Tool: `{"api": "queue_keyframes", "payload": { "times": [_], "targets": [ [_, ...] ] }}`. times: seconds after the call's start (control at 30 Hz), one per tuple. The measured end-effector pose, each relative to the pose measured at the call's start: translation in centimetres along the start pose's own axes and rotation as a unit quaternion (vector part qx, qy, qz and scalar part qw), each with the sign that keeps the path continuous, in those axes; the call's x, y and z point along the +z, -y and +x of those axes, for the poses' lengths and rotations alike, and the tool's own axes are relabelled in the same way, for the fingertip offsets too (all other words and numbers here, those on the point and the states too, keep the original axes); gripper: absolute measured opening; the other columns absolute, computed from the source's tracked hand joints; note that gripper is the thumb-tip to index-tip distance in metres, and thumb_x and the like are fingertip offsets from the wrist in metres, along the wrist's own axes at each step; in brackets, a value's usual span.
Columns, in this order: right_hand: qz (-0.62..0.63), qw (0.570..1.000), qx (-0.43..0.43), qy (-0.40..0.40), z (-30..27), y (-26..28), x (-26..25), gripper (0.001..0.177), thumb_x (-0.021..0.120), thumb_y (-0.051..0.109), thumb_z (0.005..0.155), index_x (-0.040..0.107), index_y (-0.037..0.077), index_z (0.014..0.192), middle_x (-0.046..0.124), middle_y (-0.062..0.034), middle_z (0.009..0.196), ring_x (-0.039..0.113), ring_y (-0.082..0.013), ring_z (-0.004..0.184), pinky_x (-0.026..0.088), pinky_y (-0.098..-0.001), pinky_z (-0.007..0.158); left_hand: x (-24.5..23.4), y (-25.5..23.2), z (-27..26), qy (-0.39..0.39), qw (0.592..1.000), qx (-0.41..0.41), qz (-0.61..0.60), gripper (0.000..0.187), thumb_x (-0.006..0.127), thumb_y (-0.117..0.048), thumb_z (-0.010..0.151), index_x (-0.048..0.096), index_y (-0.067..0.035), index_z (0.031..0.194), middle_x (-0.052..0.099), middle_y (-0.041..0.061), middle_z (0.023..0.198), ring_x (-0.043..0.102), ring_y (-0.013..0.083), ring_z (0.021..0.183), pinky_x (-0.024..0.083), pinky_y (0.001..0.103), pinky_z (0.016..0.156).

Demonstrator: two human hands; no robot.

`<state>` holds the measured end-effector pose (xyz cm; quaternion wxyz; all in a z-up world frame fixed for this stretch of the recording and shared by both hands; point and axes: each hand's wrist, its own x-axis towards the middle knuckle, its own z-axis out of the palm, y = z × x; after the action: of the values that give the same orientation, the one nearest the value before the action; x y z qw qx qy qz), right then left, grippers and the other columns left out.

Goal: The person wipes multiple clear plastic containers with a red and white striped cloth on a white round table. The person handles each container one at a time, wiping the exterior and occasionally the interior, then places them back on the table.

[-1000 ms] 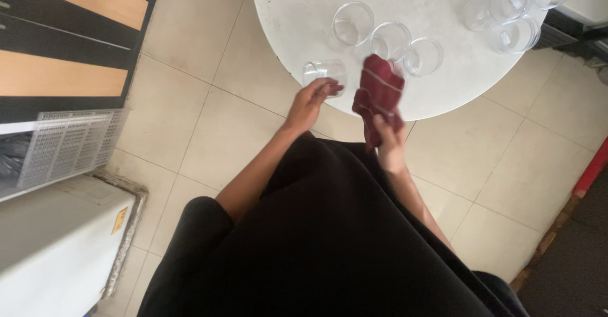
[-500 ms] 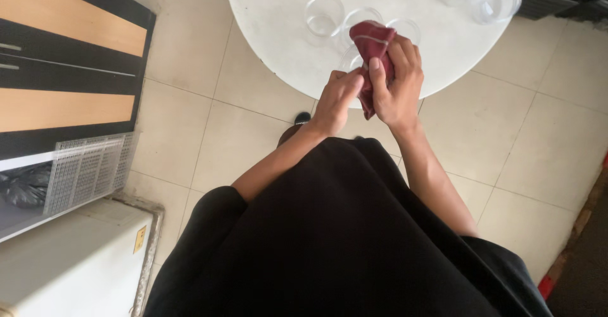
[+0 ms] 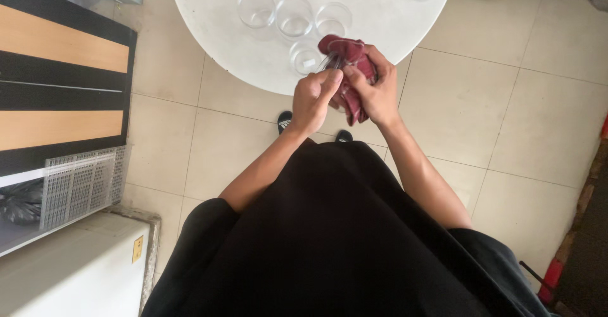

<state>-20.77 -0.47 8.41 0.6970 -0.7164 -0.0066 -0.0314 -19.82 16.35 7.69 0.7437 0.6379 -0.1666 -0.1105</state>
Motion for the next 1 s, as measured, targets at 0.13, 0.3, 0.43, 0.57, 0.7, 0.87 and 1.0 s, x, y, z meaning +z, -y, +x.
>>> {"api": "queue_keyframes", "payload": {
  "times": [0.13,0.3,0.43,0.57,0.7,0.87,1.0],
  "targets": [
    [0.354,0.92,0.154,0.068,-2.0,0.0,-1.6,0.055,0.045,0.04,0.103,0.055,0.001,0.139,0.066,-0.0207,0.128,0.072,-0.0293,0.11,0.062,-0.042,0.094,3.5,-0.5,0.4,-0.111,0.993,-0.016,0.031,0.051,0.07,-0.033,0.098,0.059,-0.004,0.058,0.047,-0.004,0.051,0.04,0.0065,0.045,0.03,0.03,0.042],
    [0.446,0.853,0.229,0.143,-4.6,-1.0,-4.2,0.066,0.034,0.055,0.104,0.046,0.002,0.143,0.064,-0.0162,0.13,0.071,-0.0294,0.11,0.064,-0.0459,0.087,5.0,0.8,0.8,-0.112,0.991,0.055,0.038,0.062,0.069,-0.029,0.104,0.047,-0.004,0.052,0.033,-0.007,0.052,0.025,0.0055,0.054,0.018,0.031,0.051],
    [0.44,0.866,0.203,0.121,-5.4,-3.2,-6.5,0.072,0.037,0.057,0.108,0.049,-0.003,0.146,0.069,-0.0186,0.122,0.072,-0.0275,0.097,0.06,-0.0354,0.072,6.2,1.7,0.4,-0.081,0.988,0.099,0.087,0.061,0.068,-0.03,0.104,0.05,-0.003,0.053,0.039,-0.004,0.048,0.029,0.0049,0.05,0.021,0.031,0.049],
    [0.215,0.969,0.116,0.031,-6.1,-4.5,-7.1,0.06,0.048,0.05,0.117,0.059,-0.008,0.116,0.053,-0.0114,0.057,0.055,-0.0205,0.039,0.044,-0.032,0.045,7.4,2.5,0.0,-0.136,0.977,0.093,0.138,0.059,0.068,-0.03,0.104,0.054,-0.002,0.053,0.04,-0.002,0.046,0.031,0.0055,0.047,0.021,0.032,0.047],
    [-0.074,0.996,-0.042,0.023,-6.9,-2.9,-6.1,0.059,0.063,0.033,0.099,0.049,-0.002,0.145,0.063,-0.0172,0.108,0.063,-0.0305,0.094,0.054,-0.0359,0.083,7.9,3.7,-0.3,-0.209,0.961,0.03,0.178,0.067,0.064,-0.035,0.104,0.05,-0.003,0.047,0.039,-0.002,0.042,0.033,0.006,0.042,0.022,0.032,0.044],
    [-0.167,0.97,-0.17,0.055,-7.1,-1.5,-6.2,0.058,0.075,0.028,0.096,0.055,0.001,0.143,0.054,-0.0195,0.137,0.056,-0.0292,0.13,0.048,-0.0421,0.11,7.2,5.5,-0.4,-0.209,0.969,-0.073,0.108,0.073,0.051,-0.044,0.109,0.045,-0.008,0.046,0.038,-0.005,0.043,0.031,0.0057,0.042,0.024,0.03,0.043],
    [0.026,0.995,-0.075,0.066,-5.5,-3.7,-7.0,0.047,0.071,0.028,0.098,0.06,-0.001,0.133,0.066,-0.0077,0.114,0.062,-0.0165,0.106,0.051,-0.0342,0.099,6.4,6.3,-0.5,-0.112,0.989,-0.088,0.03,0.071,0.048,-0.045,0.108,0.046,-0.011,0.045,0.038,-0.006,0.041,0.033,0.0066,0.04,0.024,0.029,0.043]
  ]
}}
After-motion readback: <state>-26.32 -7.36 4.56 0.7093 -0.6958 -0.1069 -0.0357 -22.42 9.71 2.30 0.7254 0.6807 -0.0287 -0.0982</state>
